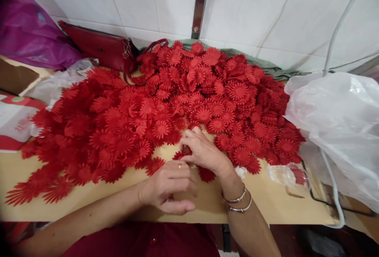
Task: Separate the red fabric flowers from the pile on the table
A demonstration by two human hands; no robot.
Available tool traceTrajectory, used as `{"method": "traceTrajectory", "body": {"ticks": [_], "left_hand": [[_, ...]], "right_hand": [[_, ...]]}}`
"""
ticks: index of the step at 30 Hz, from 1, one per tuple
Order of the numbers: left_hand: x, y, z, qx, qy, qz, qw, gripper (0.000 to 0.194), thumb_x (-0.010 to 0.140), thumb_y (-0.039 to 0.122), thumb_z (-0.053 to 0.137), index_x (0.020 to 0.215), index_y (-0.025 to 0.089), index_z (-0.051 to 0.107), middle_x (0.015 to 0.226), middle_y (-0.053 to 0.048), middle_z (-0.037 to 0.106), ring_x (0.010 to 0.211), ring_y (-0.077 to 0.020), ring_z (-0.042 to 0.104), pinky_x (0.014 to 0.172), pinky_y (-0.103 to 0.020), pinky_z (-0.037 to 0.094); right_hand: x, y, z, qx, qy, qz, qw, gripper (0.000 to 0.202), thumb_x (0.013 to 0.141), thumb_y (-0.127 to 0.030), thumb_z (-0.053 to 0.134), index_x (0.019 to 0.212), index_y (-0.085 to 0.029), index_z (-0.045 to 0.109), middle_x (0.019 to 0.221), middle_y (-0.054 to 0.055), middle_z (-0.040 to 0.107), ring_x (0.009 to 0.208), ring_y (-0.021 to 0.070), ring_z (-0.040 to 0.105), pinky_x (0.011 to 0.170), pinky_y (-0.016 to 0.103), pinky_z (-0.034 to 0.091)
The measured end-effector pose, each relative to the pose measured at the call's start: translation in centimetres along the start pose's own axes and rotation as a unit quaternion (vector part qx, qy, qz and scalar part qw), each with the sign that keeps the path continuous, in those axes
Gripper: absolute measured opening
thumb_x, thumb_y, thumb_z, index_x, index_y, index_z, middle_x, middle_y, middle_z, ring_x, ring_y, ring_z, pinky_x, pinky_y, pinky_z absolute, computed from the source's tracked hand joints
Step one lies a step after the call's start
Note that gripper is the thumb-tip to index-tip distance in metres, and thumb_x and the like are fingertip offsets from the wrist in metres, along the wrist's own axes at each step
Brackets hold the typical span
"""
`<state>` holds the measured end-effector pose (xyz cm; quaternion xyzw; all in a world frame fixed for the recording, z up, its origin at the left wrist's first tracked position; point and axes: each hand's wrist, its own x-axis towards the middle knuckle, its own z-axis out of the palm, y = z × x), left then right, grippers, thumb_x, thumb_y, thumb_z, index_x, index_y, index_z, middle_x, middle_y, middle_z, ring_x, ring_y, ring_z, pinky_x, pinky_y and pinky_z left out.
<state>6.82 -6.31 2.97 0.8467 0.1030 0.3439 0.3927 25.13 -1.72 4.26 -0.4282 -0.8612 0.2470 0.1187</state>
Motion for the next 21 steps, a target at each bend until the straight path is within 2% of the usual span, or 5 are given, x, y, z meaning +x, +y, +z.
{"method": "traceTrajectory", "body": {"ticks": [5,9,12,16,21], "left_hand": [[0.2,-0.6,1.0,0.022,-0.017,-0.010,1.000,0.028,0.095,0.044,0.059,0.077,0.024,0.067,0.072,-0.007,0.074,0.064,-0.0177,0.066,0.067,-0.033,0.048],[0.3,-0.8,0.4,0.036,0.058,-0.093,0.993,0.025,0.101,0.036,0.052,0.088,0.021,0.068,0.081,-0.008,0.075,0.076,-0.0185,0.068,0.077,-0.032,0.050],[0.2,-1.1,0.5,0.031,0.022,-0.058,0.998,0.025,0.102,0.036,0.053,0.088,0.020,0.066,0.081,-0.007,0.075,0.074,-0.0177,0.067,0.075,-0.031,0.049],[0.0,-1.9,2.0,0.061,-0.050,0.033,0.996,0.030,0.099,0.042,0.060,0.077,0.021,0.062,0.073,-0.004,0.069,0.068,-0.0175,0.062,0.069,-0.031,0.047],[-0.1,-2.3,2.4,0.030,-0.062,0.037,0.997,0.028,0.096,0.040,0.065,0.076,0.021,0.060,0.071,-0.004,0.068,0.068,-0.0180,0.062,0.072,-0.031,0.048]], "right_hand": [[-0.6,1.4,-0.8,0.053,0.046,0.049,0.996,0.014,0.091,-0.019,0.069,0.085,-0.023,0.056,0.085,0.001,0.061,0.086,0.0202,0.052,0.078,0.033,0.043],[-0.7,2.7,-1.0,0.032,0.196,0.092,0.976,0.018,0.090,-0.014,0.062,0.105,-0.024,0.059,0.099,0.005,0.065,0.093,0.0240,0.057,0.088,0.041,0.047],[0.2,2.3,-0.1,-0.026,0.280,0.072,0.957,0.024,0.093,-0.026,0.068,0.116,-0.023,0.063,0.114,0.010,0.064,0.109,0.0296,0.056,0.102,0.050,0.044],[1.8,0.7,2.3,-0.056,0.246,0.034,0.967,0.035,0.089,-0.042,0.076,0.119,-0.026,0.068,0.116,0.012,0.061,0.114,0.0326,0.050,0.105,0.053,0.043],[2.5,0.6,3.5,-0.019,0.231,0.031,0.972,0.009,0.088,-0.021,0.074,0.094,-0.026,0.070,0.111,0.009,0.066,0.113,0.0308,0.051,0.103,0.051,0.045]]}}
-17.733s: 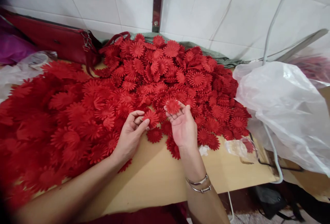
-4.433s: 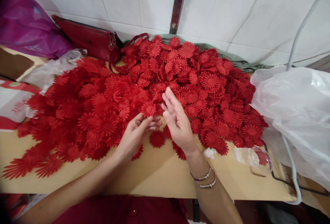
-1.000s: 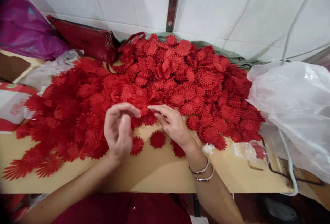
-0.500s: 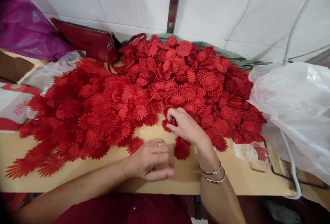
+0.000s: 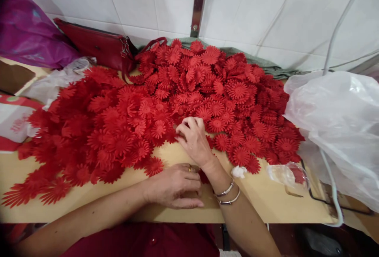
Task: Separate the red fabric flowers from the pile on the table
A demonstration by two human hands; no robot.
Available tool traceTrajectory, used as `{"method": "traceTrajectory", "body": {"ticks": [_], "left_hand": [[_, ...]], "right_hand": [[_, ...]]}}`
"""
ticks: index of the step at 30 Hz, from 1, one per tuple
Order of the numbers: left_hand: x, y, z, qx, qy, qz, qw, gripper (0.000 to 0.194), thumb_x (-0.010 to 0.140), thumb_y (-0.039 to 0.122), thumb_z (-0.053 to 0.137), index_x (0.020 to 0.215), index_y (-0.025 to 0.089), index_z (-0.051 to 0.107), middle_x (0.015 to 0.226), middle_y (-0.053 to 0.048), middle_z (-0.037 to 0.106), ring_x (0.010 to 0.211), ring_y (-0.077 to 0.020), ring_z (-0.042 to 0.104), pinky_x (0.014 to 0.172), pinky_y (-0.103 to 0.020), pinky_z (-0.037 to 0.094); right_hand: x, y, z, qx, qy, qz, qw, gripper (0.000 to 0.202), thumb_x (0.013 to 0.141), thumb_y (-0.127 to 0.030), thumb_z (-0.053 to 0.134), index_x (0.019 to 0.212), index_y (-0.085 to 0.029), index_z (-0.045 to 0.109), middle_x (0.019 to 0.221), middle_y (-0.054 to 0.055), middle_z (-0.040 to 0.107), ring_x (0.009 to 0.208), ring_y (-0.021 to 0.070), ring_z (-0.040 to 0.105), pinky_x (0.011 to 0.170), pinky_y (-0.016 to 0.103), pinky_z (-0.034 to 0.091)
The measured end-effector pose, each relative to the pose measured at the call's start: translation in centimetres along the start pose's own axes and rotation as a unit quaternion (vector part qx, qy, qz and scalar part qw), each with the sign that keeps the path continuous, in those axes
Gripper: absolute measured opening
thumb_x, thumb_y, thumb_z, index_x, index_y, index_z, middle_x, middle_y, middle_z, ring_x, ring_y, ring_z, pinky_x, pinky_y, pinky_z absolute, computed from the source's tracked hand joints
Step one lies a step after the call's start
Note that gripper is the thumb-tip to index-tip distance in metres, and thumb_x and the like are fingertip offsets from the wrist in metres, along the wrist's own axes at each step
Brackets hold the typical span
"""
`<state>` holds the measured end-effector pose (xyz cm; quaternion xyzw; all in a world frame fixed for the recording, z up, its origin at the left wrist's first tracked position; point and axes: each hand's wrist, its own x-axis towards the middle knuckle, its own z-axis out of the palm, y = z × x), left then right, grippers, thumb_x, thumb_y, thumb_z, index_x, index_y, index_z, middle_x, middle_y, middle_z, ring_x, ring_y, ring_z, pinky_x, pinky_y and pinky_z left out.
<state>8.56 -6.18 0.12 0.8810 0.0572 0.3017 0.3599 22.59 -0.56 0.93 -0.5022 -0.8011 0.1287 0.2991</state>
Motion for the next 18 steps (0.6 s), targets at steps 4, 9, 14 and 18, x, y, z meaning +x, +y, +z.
{"method": "traceTrajectory", "body": {"ticks": [4,9,14,18], "left_hand": [[0.0,0.3,-1.0,-0.040,0.009,-0.060,0.997,0.023,0.098,0.038,0.062,0.085,0.021,0.067,0.077,-0.005,0.072,0.074,-0.0183,0.066,0.074,-0.030,0.049],[0.1,0.5,-1.3,-0.081,0.110,-0.168,0.976,0.018,0.100,0.035,0.059,0.101,0.019,0.066,0.093,-0.008,0.072,0.083,-0.0172,0.068,0.080,-0.028,0.051],[0.0,-0.6,-1.1,-0.137,0.357,-0.321,0.867,0.018,0.100,0.036,0.059,0.108,0.020,0.056,0.099,-0.005,0.063,0.088,-0.0156,0.065,0.083,-0.029,0.053],[0.1,-1.4,-1.7,-0.203,0.465,-0.305,0.806,0.038,0.095,0.040,0.068,0.123,0.022,0.051,0.118,-0.007,0.057,0.096,-0.0151,0.065,0.089,-0.030,0.054]], "right_hand": [[0.0,1.7,-1.2,0.126,0.082,0.070,0.986,0.014,0.091,-0.013,0.061,0.097,-0.024,0.067,0.101,0.005,0.071,0.101,0.0237,0.064,0.096,0.043,0.050],[0.1,2.3,-2.2,0.201,0.146,0.130,0.960,0.018,0.095,-0.022,0.057,0.109,-0.022,0.068,0.104,0.004,0.074,0.097,0.0189,0.068,0.093,0.035,0.053],[0.1,0.8,-2.2,0.213,0.113,0.134,0.961,0.013,0.094,-0.024,0.059,0.100,-0.022,0.070,0.093,0.003,0.074,0.085,0.0170,0.067,0.084,0.031,0.054],[0.1,0.2,-2.0,0.276,0.053,0.117,0.952,0.010,0.095,-0.027,0.061,0.096,-0.021,0.070,0.099,0.005,0.073,0.096,0.0188,0.068,0.090,0.034,0.054]]}}
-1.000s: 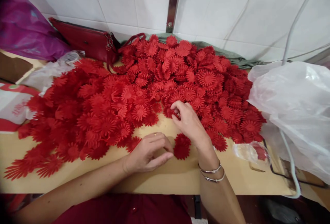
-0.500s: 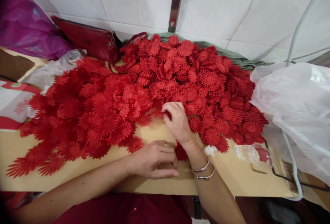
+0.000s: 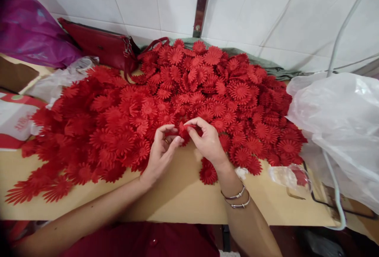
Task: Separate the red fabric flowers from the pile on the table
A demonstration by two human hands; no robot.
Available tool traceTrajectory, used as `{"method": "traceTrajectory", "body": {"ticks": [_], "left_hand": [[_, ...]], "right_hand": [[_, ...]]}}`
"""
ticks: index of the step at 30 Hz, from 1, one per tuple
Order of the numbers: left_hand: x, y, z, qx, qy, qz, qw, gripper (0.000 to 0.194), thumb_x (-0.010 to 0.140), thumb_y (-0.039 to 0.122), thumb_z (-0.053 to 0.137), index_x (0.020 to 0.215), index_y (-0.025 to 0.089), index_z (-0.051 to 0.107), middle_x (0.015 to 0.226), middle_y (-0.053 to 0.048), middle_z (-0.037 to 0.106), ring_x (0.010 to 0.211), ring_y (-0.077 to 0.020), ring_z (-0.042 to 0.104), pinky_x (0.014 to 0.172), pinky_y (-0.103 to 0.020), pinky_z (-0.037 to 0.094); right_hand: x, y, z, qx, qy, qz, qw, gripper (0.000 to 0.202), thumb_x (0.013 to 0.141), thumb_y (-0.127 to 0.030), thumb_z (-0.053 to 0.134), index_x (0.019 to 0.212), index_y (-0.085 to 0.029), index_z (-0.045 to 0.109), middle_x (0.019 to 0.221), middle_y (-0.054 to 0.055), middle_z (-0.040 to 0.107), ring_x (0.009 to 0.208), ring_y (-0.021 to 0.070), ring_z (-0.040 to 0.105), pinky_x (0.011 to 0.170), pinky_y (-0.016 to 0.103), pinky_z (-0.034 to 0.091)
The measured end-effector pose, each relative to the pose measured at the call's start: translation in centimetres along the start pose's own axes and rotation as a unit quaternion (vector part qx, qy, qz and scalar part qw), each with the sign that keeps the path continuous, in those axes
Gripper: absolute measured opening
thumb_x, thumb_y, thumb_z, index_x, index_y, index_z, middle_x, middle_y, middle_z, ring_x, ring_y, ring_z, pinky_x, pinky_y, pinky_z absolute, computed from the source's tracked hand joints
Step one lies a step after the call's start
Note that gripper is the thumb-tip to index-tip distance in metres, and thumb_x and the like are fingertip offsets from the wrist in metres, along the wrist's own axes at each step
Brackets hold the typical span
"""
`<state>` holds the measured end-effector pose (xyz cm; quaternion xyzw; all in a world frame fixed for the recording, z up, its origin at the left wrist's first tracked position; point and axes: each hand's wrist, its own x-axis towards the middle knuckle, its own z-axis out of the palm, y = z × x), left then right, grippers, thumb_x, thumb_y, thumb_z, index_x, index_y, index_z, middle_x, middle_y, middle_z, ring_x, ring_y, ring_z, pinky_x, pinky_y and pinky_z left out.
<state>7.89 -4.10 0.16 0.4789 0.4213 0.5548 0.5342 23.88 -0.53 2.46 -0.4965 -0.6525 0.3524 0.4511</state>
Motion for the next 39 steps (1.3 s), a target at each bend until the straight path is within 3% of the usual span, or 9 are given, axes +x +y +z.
{"method": "traceTrajectory", "body": {"ticks": [5,11,14,16,19,22,27,32,39], "left_hand": [[0.8,0.6,-0.1,-0.058,-0.005,-0.018,0.998,0.046,0.087,0.043,0.077,0.123,0.022,0.058,0.116,-0.006,0.061,0.095,-0.0139,0.064,0.087,-0.027,0.055],[1.1,0.6,-0.1,-0.016,0.015,0.008,1.000,0.021,0.092,0.038,0.072,0.095,0.017,0.069,0.090,-0.003,0.068,0.083,-0.0134,0.063,0.082,-0.026,0.053],[1.5,1.1,-0.4,0.024,0.092,0.074,0.993,0.019,0.098,0.036,0.065,0.107,0.019,0.066,0.100,-0.005,0.067,0.092,-0.0148,0.065,0.085,-0.026,0.055],[1.9,1.6,-0.8,0.066,0.175,0.172,0.967,0.034,0.099,0.033,0.062,0.131,0.025,0.057,0.131,-0.010,0.059,0.122,-0.0198,0.061,0.101,-0.032,0.054],[1.9,2.5,-1.4,0.176,0.218,0.297,0.913,0.060,0.098,0.028,0.059,0.154,0.032,0.037,0.166,-0.010,0.023,0.159,-0.0291,0.024,0.126,-0.048,0.035],[1.2,2.7,-1.5,0.306,0.148,0.333,0.880,0.052,0.096,0.021,0.058,0.147,0.027,0.048,0.162,-0.011,0.031,0.158,-0.0320,0.025,0.129,-0.056,0.026],[0.7,0.5,-0.8,0.423,-0.111,0.268,0.858,0.033,0.100,0.015,0.052,0.132,0.021,0.056,0.136,-0.011,0.066,0.138,-0.0242,0.055,0.127,-0.056,0.031],[1.1,-1.1,-0.8,0.532,-0.122,0.181,0.818,0.045,0.099,0.018,0.051,0.144,0.012,0.049,0.146,-0.018,0.060,0.147,-0.0329,0.047,0.125,-0.061,0.031],[1.6,-0.6,-1.5,0.600,-0.031,0.158,0.784,0.038,0.098,0.020,0.052,0.134,0.009,0.061,0.138,-0.022,0.059,0.139,-0.0385,0.051,0.123,-0.067,0.030]], "right_hand": [[-0.1,0.0,0.6,0.009,-0.044,0.003,0.999,0.010,0.094,-0.029,0.063,0.088,-0.021,0.065,0.093,0.003,0.067,0.091,0.0176,0.064,0.089,0.033,0.051],[-0.3,-0.9,0.7,-0.029,-0.074,-0.002,0.997,0.021,0.100,-0.031,0.056,0.083,-0.021,0.063,0.081,0.000,0.062,0.079,0.0159,0.059,0.076,0.030,0.048],[-0.1,-1.2,0.1,-0.023,-0.005,-0.025,0.999,0.029,0.105,-0.036,0.046,0.092,-0.021,0.068,0.094,0.004,0.069,0.091,0.0177,0.065,0.086,0.033,0.051],[0.0,-1.0,-0.7,-0.036,0.092,-0.029,0.995,0.030,0.106,-0.038,0.046,0.099,-0.021,0.070,0.100,0.006,0.072,0.096,0.0191,0.067,0.090,0.035,0.052],[0.3,-0.4,-2.1,-0.106,0.181,-0.020,0.978,0.026,0.102,-0.040,0.053,0.097,-0.021,0.070,0.096,0.006,0.073,0.092,0.0209,0.068,0.086,0.037,0.052],[0.4,0.0,-3.1,-0.183,0.132,-0.034,0.973,0.020,0.099,-0.037,0.059,0.091,-0.023,0.069,0.092,0.004,0.072,0.088,0.0215,0.066,0.086,0.038,0.051],[0.0,0.5,-3.4,-0.346,-0.015,-0.038,0.938,0.030,0.084,-0.035,0.080,0.108,-0.021,0.068,0.106,0.010,0.070,0.100,0.0299,0.060,0.096,0.047,0.049],[-0.3,0.9,-3.9,-0.388,-0.032,0.016,0.921,0.035,0.078,-0.030,0.083,0.104,-0.022,0.061,0.105,0.010,0.067,0.100,0.0324,0.057,0.093,0.048,0.049],[0.1,0.7,-5.2,-0.263,0.079,0.035,0.961,0.020,0.091,-0.024,0.062,0.111,-0.023,0.061,0.106,0.007,0.071,0.096,0.0262,0.066,0.090,0.041,0.051]]}}
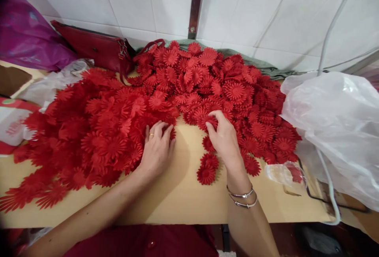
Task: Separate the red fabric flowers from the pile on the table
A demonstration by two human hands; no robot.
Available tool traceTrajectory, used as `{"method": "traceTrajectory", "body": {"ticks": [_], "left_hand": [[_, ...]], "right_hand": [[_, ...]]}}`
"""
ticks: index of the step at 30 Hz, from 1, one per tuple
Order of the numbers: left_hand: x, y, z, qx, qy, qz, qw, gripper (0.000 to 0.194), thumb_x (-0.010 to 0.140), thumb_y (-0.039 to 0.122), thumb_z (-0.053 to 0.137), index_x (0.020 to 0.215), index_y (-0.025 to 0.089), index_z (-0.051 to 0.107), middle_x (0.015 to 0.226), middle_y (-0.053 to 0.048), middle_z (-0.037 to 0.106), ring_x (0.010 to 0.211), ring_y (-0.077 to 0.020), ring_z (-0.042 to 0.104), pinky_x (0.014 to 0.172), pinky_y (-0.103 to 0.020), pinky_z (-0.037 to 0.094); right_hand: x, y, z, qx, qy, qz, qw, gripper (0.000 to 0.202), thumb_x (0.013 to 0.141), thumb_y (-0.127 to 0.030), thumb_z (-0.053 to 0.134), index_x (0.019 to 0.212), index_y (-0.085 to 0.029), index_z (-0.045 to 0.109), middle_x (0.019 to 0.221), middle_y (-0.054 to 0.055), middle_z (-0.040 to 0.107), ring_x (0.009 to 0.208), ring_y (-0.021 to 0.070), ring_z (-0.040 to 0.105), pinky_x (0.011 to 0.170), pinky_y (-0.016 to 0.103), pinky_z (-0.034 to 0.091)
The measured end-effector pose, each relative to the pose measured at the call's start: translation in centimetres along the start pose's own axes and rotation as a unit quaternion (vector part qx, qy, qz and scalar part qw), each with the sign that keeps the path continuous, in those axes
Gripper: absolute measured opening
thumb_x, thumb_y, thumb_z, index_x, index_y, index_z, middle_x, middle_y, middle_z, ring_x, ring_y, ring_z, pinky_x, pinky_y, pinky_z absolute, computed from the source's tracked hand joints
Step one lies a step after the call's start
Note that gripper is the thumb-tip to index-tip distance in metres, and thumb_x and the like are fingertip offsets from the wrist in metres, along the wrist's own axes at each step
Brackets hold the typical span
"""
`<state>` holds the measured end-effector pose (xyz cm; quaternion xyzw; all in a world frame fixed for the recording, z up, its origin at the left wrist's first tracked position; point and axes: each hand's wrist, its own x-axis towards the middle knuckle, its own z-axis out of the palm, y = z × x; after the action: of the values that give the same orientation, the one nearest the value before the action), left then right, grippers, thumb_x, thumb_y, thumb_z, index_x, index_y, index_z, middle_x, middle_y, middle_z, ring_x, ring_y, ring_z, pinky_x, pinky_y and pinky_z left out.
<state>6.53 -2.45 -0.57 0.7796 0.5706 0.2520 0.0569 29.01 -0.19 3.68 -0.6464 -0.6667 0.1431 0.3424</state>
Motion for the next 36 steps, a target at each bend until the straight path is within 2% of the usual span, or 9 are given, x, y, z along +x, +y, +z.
{"method": "traceTrajectory", "body": {"ticks": [5,8,13,18,22,26,29,33,36], "left_hand": [[-0.3,0.3,-0.5,-0.040,0.031,0.027,0.998,0.046,0.093,0.018,0.060,0.138,0.010,0.055,0.142,-0.025,0.051,0.144,-0.0409,0.043,0.122,-0.072,0.028],[-1.2,1.6,-1.3,-0.076,0.031,0.095,0.992,0.047,0.094,0.017,0.058,0.141,0.014,0.051,0.143,-0.023,0.052,0.145,-0.0398,0.043,0.122,-0.073,0.028],[-2.8,4.0,-2.3,-0.266,-0.121,0.194,0.936,0.050,0.095,0.014,0.056,0.144,0.017,0.046,0.144,-0.020,0.055,0.136,-0.0300,0.055,0.111,-0.048,0.053],[-2.1,4.1,-0.7,-0.453,-0.155,0.048,0.877,0.042,0.099,0.036,0.059,0.137,0.019,0.053,0.138,-0.018,0.060,0.131,-0.0277,0.060,0.116,-0.050,0.048],[-0.5,2.6,0.3,-0.601,-0.160,-0.045,0.782,0.041,0.099,0.040,0.060,0.134,0.020,0.057,0.132,-0.015,0.067,0.121,-0.0237,0.067,0.109,-0.044,0.052],[0.5,1.8,0.5,-0.616,-0.180,-0.058,0.765,0.031,0.095,0.045,0.065,0.107,0.018,0.072,0.115,-0.010,0.076,0.114,-0.0229,0.069,0.111,-0.039,0.048],[0.6,1.7,0.9,-0.638,-0.165,-0.115,0.743,0.031,0.092,0.047,0.069,0.103,0.017,0.069,0.108,-0.008,0.076,0.104,-0.0209,0.071,0.102,-0.037,0.055],[0.2,1.8,1.0,-0.728,-0.142,-0.221,0.634,0.038,0.091,0.045,0.072,0.119,0.021,0.063,0.113,-0.007,0.076,0.099,-0.0209,0.075,0.093,-0.040,0.061],[0.3,1.8,0.7,-0.767,-0.144,-0.248,0.574,0.040,0.093,0.041,0.068,0.128,0.022,0.062,0.119,-0.010,0.076,0.104,-0.0235,0.076,0.097,-0.044,0.059]], "right_hand": [[0.1,-0.2,-0.2,0.055,0.026,-0.026,0.998,0.020,0.094,-0.028,0.058,0.113,-0.023,0.065,0.108,0.006,0.074,0.097,0.0238,0.067,0.091,0.038,0.052],[-0.1,-0.3,-0.6,0.052,-0.014,-0.034,0.998,0.023,0.096,-0.027,0.056,0.116,-0.023,0.065,0.111,0.006,0.074,0.102,0.0240,0.068,0.093,0.039,0.052],[-1.0,-0.9,-2.9,-0.074,-0.122,-0.033,0.989,0.018,0.095,-0.024,0.056,0.107,-0.026,0.069,0.089,0.004,0.075,0.081,0.0243,0.070,0.083,0.038,0.052],[-2.8,-2.1,-4.0,-0.073,-0.043,-0.045,0.995,0.019,0.097,-0.028,0.055,0.101,-0.023,0.073,0.110,0.011,0.072,0.100,0.0270,0.068,0.093,0.043,0.051],[-6.1,-3.6,-0.8,0.124,-0.002,0.056,0.991,0.017,0.095,-0.031,0.063,0.110,-0.024,0.068,0.106,0.006,0.075,0.096,0.0218,0.071,0.089,0.038,0.056],[-8.4,-4.8,2.6,0.203,0.052,0.090,0.974,0.014,0.093,-0.030,0.067,0.105,-0.023,0.064,0.101,0.004,0.073,0.089,0.0183,0.070,0.084,0.034,0.057],[-9.4,-4.4,2.0,0.154,0.112,0.087,0.978,0.016,0.097,-0.030,0.061,0.111,-0.023,0.066,0.110,0.007,0.069,0.090,0.0174,0.068,0.086,0.035,0.057],[-11.8,-2.0,-1.5,-0.002,0.171,0.118,0.978,0.015,0.096,-0.035,0.063,0.101,-0.023,0.069,0.101,0.007,0.066,0.088,0.0212,0.065,0.083,0.038,0.055],[-13.8,0.5,-3.0,-0.119,0.135,0.168,0.969,0.024,0.091,-0.042,0.068,0.105,-0.023,0.069,0.102,0.008,0.065,0.082,0.0238,0.063,0.078,0.042,0.053]]}}
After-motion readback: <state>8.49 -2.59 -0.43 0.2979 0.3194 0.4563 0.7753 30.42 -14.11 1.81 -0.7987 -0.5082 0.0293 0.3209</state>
